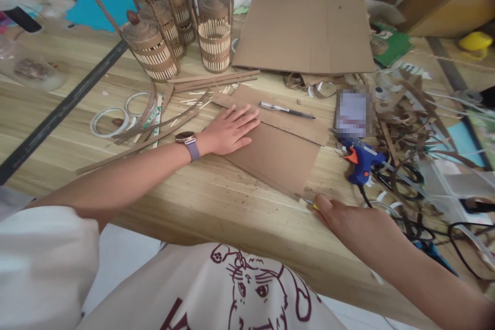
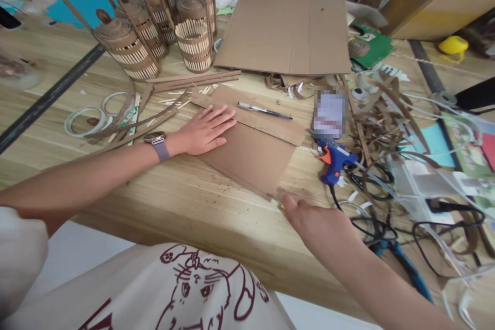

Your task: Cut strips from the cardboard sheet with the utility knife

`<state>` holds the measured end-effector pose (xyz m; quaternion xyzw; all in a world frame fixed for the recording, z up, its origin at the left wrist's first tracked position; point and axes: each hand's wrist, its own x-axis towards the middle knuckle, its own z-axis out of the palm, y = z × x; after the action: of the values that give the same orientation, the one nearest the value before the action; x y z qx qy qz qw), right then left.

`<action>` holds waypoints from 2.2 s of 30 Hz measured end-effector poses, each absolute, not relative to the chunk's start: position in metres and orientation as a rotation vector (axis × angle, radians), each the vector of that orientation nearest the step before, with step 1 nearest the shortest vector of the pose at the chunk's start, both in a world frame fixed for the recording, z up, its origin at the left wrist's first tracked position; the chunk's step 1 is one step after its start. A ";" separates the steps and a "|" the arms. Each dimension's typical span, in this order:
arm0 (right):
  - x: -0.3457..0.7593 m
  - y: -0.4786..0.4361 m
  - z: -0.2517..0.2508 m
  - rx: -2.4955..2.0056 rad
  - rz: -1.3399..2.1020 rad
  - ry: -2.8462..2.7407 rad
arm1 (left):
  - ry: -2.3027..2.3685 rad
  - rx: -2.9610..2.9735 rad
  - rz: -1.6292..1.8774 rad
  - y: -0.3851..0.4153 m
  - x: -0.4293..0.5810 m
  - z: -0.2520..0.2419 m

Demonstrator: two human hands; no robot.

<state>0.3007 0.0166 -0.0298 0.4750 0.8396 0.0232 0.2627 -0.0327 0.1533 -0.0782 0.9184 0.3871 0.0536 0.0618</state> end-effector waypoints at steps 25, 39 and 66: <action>0.316 -0.006 -0.036 1.415 0.075 2.473 | 1.866 2.481 0.304 0.103 -0.056 -0.055; 0.176 0.062 -0.003 1.149 -0.093 2.384 | 1.451 2.727 0.505 0.121 -0.027 -0.050; 0.143 0.082 -0.001 1.011 -0.159 2.263 | 1.196 2.756 0.070 0.145 -0.009 -0.073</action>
<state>0.1427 0.0820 -0.0012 0.3853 0.8622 -0.0607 0.3231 -0.0092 0.1452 -0.0733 0.9149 0.3971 0.0234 0.0684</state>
